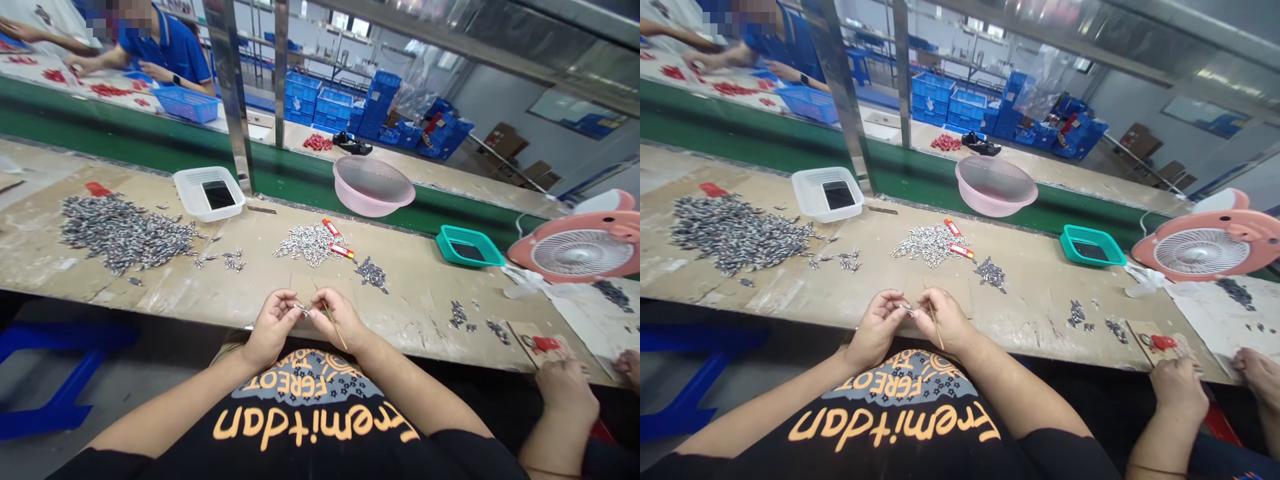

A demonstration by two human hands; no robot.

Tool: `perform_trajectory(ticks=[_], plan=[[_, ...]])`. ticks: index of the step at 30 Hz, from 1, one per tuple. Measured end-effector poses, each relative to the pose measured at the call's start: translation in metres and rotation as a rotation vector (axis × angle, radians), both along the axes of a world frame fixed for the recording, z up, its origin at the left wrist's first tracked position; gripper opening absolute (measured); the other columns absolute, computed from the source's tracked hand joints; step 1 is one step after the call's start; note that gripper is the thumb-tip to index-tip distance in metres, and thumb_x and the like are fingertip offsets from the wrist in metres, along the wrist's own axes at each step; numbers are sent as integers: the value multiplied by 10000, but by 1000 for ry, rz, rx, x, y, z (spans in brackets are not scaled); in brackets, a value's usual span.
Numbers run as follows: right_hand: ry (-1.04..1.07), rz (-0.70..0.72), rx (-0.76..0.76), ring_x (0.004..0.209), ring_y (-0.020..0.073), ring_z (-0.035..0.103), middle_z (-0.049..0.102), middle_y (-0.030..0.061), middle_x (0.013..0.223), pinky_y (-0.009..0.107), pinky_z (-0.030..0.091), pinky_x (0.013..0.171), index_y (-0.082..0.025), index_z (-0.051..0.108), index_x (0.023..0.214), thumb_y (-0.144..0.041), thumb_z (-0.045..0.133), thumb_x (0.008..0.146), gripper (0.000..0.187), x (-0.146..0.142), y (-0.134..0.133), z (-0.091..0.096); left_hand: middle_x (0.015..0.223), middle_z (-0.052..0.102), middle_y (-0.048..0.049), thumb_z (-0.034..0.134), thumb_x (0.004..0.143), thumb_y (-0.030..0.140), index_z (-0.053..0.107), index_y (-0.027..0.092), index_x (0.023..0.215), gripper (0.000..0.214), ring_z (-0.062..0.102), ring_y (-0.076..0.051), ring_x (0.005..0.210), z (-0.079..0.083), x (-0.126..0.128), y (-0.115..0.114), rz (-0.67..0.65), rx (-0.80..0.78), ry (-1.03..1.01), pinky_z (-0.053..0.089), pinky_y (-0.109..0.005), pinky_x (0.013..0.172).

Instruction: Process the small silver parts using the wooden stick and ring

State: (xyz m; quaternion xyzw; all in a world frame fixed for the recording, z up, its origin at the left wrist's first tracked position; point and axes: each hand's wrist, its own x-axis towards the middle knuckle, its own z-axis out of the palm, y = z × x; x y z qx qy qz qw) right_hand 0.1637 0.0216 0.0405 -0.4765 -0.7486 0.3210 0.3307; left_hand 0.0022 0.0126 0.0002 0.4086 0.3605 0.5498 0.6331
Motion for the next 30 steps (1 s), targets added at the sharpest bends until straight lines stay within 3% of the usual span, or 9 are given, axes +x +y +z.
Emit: perform_trajectory(ticks=[7,10,18,21,24,26,30], plan=[[22,-141,39,789,159,554,579,23,825,292,443,730,-197,525,903,-245,523,834,84,27,4,-9,864,604,5,617,810,220,504,225,1064,278,587,-105,776,0,-1,1,23,6,19,484,-255,770],[53,-172,61,821,166,568,605,30,828,304,446,758,-202,542,898,-253,449,892,106,38,4,-11,888,611,-11,630,800,227,552,205,986,203,594,-119,810,-4,-3,3,26,20,47,492,-264,781],[1,-41,181,847,175,554,628,37,831,327,446,804,-214,593,916,-222,471,892,125,32,-1,-9,922,623,-44,619,796,245,609,194,877,96,598,-173,876,4,-2,6,11,146,236,483,-319,831],[30,-150,211,847,171,570,636,33,828,341,450,818,-218,582,973,-229,408,921,182,57,8,-16,924,636,-55,610,794,279,622,201,882,117,595,-189,888,7,-27,22,76,244,480,462,-320,838],[36,-436,218,818,170,596,637,34,825,343,466,795,-205,561,1033,-265,394,924,208,107,21,-26,912,661,-63,602,779,337,642,201,904,189,594,-207,843,7,-69,51,104,283,879,448,-321,801],[-68,-572,219,802,179,600,648,47,843,345,467,778,-188,578,1009,-272,438,895,199,140,28,-32,913,675,-58,588,773,368,652,205,883,207,594,-220,833,6,-96,71,94,295,1135,439,-319,772],[-380,-482,224,849,204,593,676,69,881,357,437,823,-175,640,892,-205,513,834,142,173,31,-40,976,676,-15,513,812,397,637,225,926,241,588,-223,904,9,-129,95,57,273,1435,423,-295,765]])
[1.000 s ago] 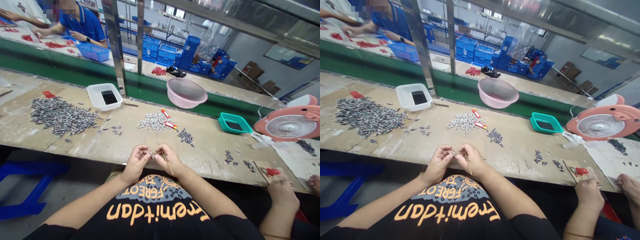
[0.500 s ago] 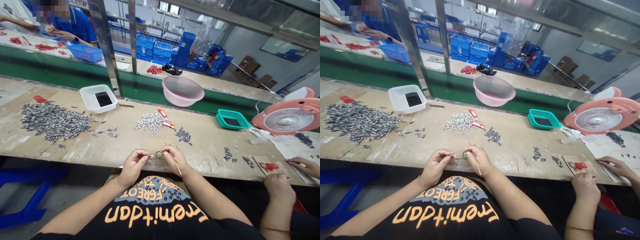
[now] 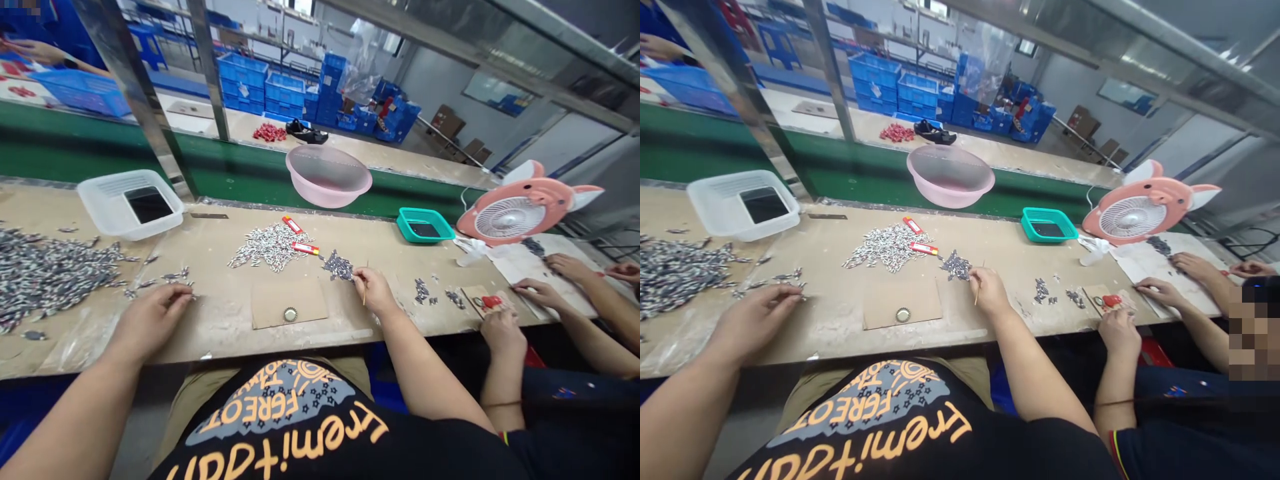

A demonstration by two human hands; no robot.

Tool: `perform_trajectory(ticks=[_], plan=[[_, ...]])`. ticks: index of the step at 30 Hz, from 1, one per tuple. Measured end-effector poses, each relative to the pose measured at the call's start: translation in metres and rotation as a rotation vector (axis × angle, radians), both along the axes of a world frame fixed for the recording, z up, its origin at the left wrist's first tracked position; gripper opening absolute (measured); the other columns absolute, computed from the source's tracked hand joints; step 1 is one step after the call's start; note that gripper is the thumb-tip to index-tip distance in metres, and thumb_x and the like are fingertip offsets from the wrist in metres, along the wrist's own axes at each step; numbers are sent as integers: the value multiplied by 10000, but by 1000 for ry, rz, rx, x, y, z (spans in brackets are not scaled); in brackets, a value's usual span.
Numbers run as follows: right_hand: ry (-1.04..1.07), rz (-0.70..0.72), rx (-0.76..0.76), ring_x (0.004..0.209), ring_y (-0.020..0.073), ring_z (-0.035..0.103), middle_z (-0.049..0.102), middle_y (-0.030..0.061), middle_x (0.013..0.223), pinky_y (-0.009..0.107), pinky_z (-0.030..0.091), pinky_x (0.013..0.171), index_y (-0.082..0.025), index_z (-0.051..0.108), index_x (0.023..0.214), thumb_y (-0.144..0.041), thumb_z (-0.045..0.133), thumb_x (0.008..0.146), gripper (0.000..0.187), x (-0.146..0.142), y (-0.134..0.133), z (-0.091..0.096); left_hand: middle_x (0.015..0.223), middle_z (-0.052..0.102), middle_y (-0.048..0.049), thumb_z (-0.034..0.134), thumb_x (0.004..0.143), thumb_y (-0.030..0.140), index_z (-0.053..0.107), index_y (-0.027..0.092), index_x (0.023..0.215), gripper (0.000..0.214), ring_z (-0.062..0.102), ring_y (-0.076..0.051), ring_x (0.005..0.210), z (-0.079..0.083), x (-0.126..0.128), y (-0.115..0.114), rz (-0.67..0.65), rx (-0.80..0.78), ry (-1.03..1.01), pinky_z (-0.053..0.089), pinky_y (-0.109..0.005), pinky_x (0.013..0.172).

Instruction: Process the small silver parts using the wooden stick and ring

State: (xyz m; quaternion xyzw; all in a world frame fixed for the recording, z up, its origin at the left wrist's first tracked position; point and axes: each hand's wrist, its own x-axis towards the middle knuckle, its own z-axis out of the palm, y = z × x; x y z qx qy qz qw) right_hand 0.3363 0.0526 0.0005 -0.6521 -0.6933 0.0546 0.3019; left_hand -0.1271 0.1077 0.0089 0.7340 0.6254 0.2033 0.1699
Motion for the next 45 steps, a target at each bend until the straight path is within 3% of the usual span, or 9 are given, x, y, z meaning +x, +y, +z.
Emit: perform_trajectory(ticks=[5,9,15,17,23,26,30,36,45], plan=[[-250,65,-106,861,199,570,667,62,866,336,398,848,-189,669,939,-178,547,829,164,-17,3,0,913,665,-4,492,812,429,630,224,959,288,580,-190,813,6,-20,17,115,-102,125,398,-255,698],[-440,84,-149,938,237,525,645,86,906,360,363,852,-231,663,1017,-204,565,835,209,-36,13,6,813,614,6,513,793,414,627,211,866,244,530,-169,776,12,-27,22,154,75,157,399,-249,708],[-547,128,-155,916,255,508,624,124,854,388,354,834,-180,667,809,-174,517,852,156,-44,28,15,893,627,-12,558,806,376,619,196,890,208,565,-177,838,20,15,-11,65,49,-381,422,-285,778],[-466,155,-79,897,246,510,623,112,847,389,365,840,-182,659,829,-194,507,863,157,-53,25,19,851,627,-33,603,780,394,627,186,841,218,567,-192,842,21,43,-30,-36,-56,-638,430,-299,786],[-91,566,138,835,196,523,639,49,860,366,402,833,-239,637,953,-192,531,857,151,-109,-16,33,827,636,-54,642,780,355,634,169,966,263,557,-118,655,18,127,-78,-121,-874,-1369,430,-234,586],[-71,710,195,802,195,526,640,36,793,368,408,798,-289,654,970,-211,578,840,170,-130,-32,31,676,585,-19,663,778,320,641,142,881,207,514,-82,571,13,144,-86,-116,-1012,-1532,414,-203,552],[-39,723,157,859,199,546,653,40,824,378,418,840,-303,662,993,-201,570,840,206,-136,-35,27,625,562,0,703,748,268,629,139,819,165,509,-75,562,8,143,-89,-74,-968,-1596,421,-196,565],[212,632,-11,858,180,584,683,41,853,364,445,838,-227,541,1204,-224,404,927,309,-122,-32,19,653,609,-2,693,748,308,596,158,804,187,560,-98,608,3,131,-92,51,-748,-1479,436,-209,593],[233,544,-65,813,155,596,702,35,861,328,414,827,-218,675,933,-325,461,929,239,-117,-30,-4,676,630,0,644,788,327,571,166,817,179,581,-101,636,-8,129,-92,40,-677,-1351,443,-215,638]])
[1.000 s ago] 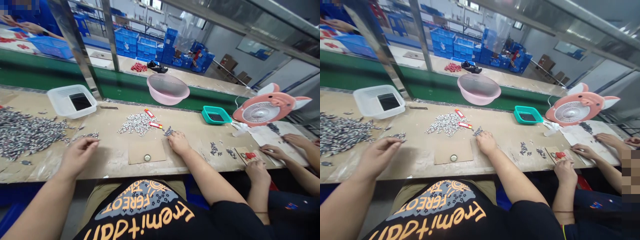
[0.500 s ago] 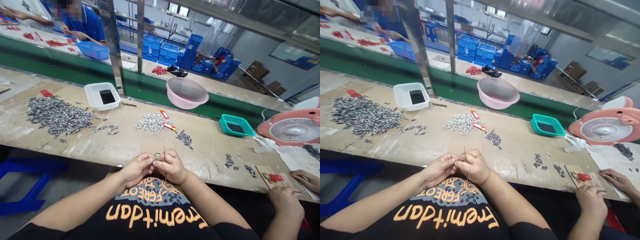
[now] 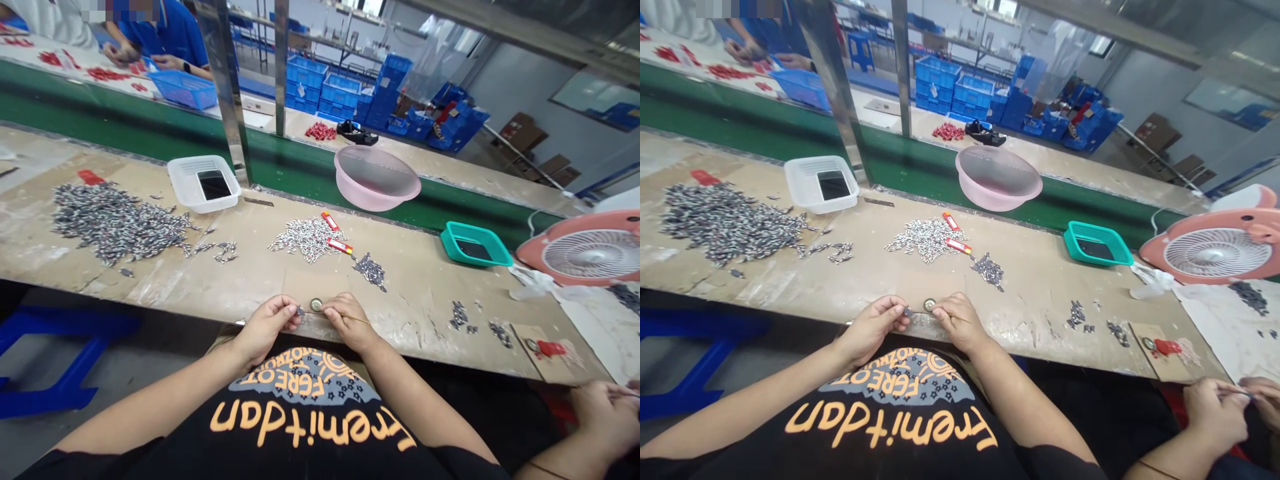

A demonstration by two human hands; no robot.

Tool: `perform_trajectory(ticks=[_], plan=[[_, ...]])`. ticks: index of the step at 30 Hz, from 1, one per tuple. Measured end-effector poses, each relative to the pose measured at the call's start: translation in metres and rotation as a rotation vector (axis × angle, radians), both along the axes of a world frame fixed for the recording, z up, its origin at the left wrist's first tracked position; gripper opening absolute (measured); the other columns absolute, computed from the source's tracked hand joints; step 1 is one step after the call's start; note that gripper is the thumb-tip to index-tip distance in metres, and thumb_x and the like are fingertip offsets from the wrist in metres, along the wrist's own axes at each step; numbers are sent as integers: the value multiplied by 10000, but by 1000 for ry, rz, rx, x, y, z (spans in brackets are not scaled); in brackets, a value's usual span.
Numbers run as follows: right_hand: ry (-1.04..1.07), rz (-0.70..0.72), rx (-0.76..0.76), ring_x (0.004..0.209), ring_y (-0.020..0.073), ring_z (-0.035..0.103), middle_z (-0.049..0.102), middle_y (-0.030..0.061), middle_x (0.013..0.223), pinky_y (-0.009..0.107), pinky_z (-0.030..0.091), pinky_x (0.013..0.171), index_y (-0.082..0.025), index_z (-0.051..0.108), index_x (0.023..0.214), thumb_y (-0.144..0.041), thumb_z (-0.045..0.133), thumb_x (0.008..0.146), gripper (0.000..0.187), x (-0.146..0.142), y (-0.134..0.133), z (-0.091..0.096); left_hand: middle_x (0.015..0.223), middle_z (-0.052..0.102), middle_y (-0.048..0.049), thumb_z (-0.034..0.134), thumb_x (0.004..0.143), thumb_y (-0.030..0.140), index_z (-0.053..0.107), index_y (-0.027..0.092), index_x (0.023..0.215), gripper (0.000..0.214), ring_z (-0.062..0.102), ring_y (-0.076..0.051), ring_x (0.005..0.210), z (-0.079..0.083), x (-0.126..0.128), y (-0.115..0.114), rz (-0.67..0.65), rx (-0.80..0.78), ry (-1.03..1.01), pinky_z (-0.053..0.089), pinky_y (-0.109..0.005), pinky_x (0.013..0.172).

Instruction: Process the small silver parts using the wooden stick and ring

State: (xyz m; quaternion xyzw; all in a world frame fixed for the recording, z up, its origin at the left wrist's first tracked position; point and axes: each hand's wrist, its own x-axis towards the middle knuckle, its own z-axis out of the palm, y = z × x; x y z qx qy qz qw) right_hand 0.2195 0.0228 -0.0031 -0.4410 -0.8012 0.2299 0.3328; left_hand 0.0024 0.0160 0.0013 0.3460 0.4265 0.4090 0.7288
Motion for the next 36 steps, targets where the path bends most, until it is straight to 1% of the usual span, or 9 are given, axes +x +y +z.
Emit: perform_trajectory(ticks=[4,6,9,11,13,15,21,27,36], plan=[[-12,-34,-14,810,163,579,700,39,857,336,411,821,-209,675,913,-333,463,926,246,-1,1,0,682,631,5,643,789,339,573,173,824,183,583,-102,642,-2,1,0,-10,14,15,441,-216,641],[14,-37,-36,784,162,576,696,35,818,339,415,810,-208,676,878,-341,454,929,263,-2,1,2,687,633,6,641,790,340,574,176,830,181,582,-102,648,-3,0,-1,-12,20,21,439,-216,645],[161,-59,-89,768,161,576,674,31,756,334,437,791,-211,662,840,-347,421,943,296,-6,-4,9,694,636,0,638,791,337,576,169,837,185,575,-100,649,-3,0,-1,-17,23,25,434,-214,645],[279,-61,-123,783,165,579,664,32,744,333,455,782,-215,655,848,-357,400,950,309,-10,-9,16,698,638,-4,632,795,335,577,162,840,187,566,-98,643,-1,0,-1,-24,19,25,432,-212,643],[353,-29,-136,788,169,583,664,33,745,340,464,781,-219,656,865,-366,400,950,308,-16,-14,22,698,638,-4,624,801,334,574,159,842,187,559,-97,642,0,0,-2,-32,20,26,433,-214,646],[377,7,-125,775,171,583,668,33,740,346,465,779,-222,660,871,-362,412,945,294,-21,-16,26,699,637,-1,619,804,334,570,160,842,185,557,-99,648,2,0,-2,-36,28,34,435,-216,651],[342,23,-63,764,170,575,673,31,735,349,459,757,-224,662,872,-323,434,939,256,-29,-13,28,705,635,0,613,810,328,569,157,846,180,555,-100,657,3,0,-2,-48,43,33,437,-217,656],[253,90,-21,746,153,591,673,25,759,359,443,796,-221,644,866,-293,406,951,262,-30,-13,30,695,635,-3,623,800,334,560,158,836,190,563,-109,646,1,-1,-2,-28,26,28,434,-226,646],[219,85,24,766,154,608,676,28,785,366,441,815,-219,637,880,-270,421,943,231,-29,-14,31,696,636,2,616,809,343,553,163,835,192,563,-102,649,-2,-2,-2,-34,38,27,435,-219,647]])
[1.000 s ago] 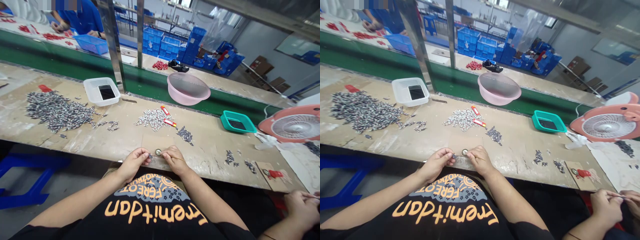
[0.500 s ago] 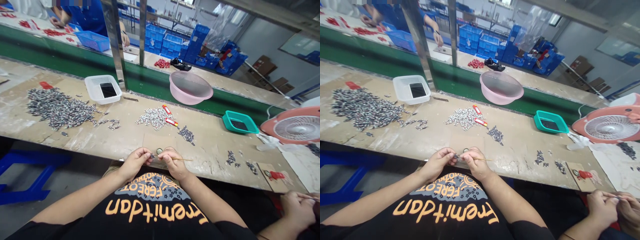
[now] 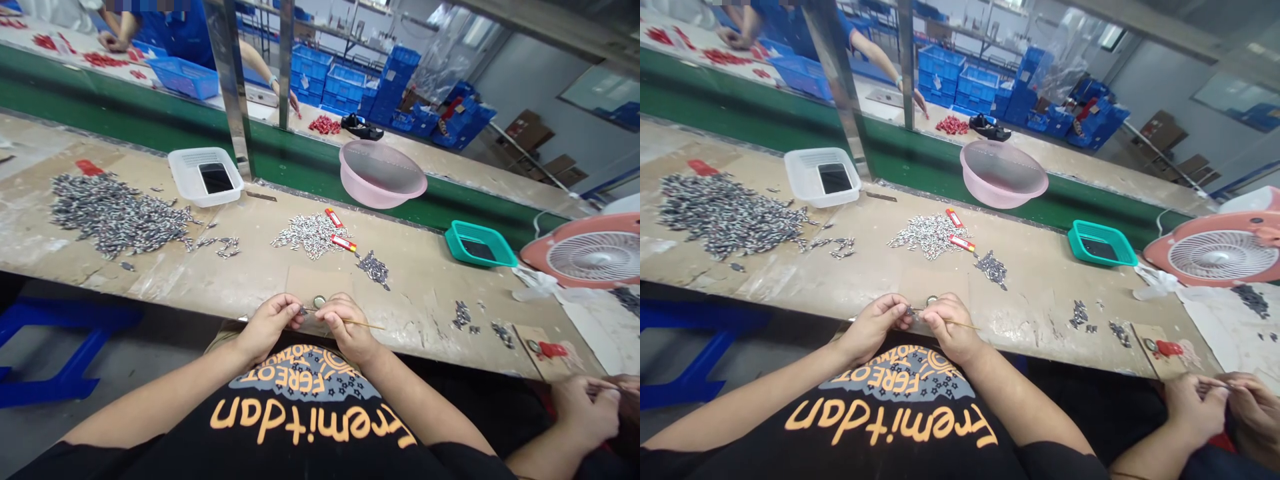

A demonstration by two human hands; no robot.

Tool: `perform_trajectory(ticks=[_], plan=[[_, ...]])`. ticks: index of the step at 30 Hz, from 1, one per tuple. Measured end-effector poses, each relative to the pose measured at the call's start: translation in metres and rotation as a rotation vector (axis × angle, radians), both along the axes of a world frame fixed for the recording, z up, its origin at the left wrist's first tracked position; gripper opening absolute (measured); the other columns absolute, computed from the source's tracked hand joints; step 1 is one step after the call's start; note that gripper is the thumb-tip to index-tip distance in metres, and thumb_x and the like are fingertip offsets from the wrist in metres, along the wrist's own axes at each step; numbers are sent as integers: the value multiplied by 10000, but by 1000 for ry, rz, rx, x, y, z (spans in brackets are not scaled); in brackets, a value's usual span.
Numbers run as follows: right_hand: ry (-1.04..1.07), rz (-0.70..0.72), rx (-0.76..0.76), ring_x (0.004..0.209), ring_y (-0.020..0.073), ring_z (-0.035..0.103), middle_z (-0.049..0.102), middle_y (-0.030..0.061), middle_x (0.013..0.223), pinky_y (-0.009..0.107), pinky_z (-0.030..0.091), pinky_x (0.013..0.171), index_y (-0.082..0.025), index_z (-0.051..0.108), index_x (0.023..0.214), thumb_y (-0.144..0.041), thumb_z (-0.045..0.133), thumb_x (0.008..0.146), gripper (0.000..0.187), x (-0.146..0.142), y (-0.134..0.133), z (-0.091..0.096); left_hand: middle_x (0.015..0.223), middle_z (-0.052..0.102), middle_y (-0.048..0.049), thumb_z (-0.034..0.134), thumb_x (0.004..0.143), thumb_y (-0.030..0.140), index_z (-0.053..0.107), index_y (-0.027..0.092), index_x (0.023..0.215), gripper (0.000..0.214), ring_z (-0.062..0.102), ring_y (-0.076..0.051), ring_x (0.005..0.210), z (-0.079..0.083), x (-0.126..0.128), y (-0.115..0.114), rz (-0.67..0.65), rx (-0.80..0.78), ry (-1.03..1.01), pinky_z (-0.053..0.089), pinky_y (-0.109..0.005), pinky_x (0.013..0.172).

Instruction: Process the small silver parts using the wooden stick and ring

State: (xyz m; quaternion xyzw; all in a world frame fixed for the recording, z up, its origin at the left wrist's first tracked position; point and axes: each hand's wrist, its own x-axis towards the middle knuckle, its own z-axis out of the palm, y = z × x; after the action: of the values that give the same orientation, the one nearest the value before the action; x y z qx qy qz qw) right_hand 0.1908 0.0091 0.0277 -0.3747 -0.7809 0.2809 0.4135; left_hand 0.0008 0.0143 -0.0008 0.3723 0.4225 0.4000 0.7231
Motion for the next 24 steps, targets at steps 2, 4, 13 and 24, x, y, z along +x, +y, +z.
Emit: perform_trajectory(ticks=[2,4,13,24], plan=[[-7,3,-1,770,156,612,676,29,783,368,442,819,-219,636,873,-269,419,942,234,1,0,0,692,632,5,613,811,343,550,164,835,191,561,-99,642,-1,0,0,4,-3,-8,433,-217,641],[-11,8,-2,772,157,614,676,30,782,369,442,823,-219,634,869,-267,416,942,236,2,0,0,689,628,6,614,810,342,552,163,834,191,558,-97,638,-1,0,0,5,-2,-10,432,-215,638],[-12,16,-13,780,158,609,676,32,794,374,443,844,-218,634,864,-270,431,933,220,0,-1,3,688,631,5,617,806,351,555,164,831,198,555,-98,633,1,0,1,-3,-10,2,431,-217,634],[61,23,-22,800,173,604,672,48,814,372,468,813,-215,633,920,-359,390,950,284,4,4,2,681,634,-5,621,800,348,554,160,822,201,560,-98,623,1,-2,3,12,-47,-49,431,-215,627]])
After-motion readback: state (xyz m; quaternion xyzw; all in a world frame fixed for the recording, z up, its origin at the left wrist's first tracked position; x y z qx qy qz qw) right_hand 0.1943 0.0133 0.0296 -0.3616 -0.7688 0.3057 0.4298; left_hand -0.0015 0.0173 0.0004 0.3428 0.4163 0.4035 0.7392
